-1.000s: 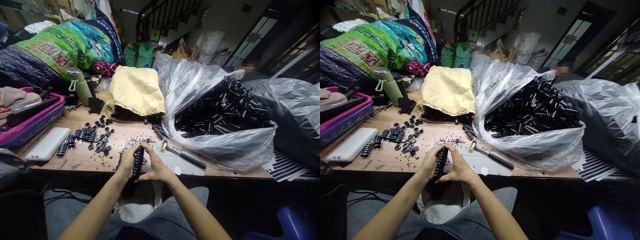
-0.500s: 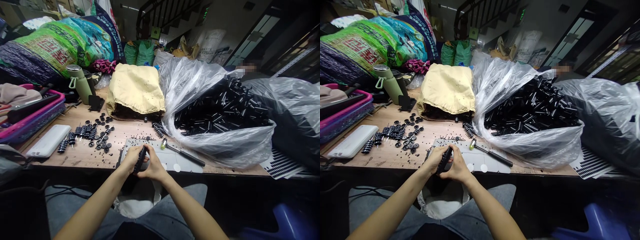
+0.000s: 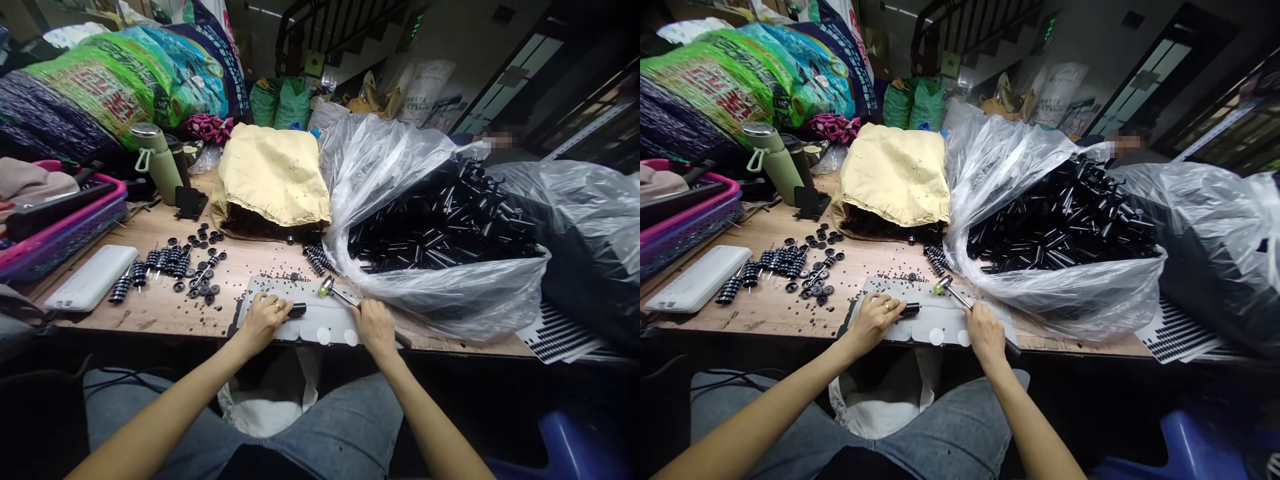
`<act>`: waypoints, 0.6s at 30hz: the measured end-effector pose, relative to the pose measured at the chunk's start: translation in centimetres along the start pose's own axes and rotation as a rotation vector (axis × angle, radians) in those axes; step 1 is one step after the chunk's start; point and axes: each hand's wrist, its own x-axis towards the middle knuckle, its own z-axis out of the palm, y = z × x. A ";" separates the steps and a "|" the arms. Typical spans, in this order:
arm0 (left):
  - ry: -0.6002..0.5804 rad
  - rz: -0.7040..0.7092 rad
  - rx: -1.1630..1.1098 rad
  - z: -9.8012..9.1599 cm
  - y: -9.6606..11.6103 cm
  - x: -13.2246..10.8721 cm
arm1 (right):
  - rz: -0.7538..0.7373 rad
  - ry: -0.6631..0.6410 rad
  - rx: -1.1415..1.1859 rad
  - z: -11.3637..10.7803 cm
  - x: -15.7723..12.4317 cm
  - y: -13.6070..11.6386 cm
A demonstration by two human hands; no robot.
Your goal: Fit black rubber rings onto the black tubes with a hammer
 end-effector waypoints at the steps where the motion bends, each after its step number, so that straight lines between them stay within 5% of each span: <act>1: 0.009 -0.007 0.018 -0.1 0.1 0.0 | -0.001 -0.047 0.056 -0.5 -0.5 -0.3; 5: 0.016 -0.031 0.071 0.1 0.5 -0.1 | -0.021 -0.148 0.450 -1.6 -3.7 -3.3; 11: -0.035 -0.080 0.127 1.1 1.7 -0.2 | -0.020 -0.240 0.378 -2.4 -5.7 -5.2; 15: -0.062 -0.095 0.132 2.3 3.8 -0.3 | -0.073 -0.132 0.627 -4.9 -5.5 -7.2; 18: -0.094 -0.111 0.147 3.2 4.6 -0.5 | -0.198 -0.141 0.584 -4.9 -5.8 -9.7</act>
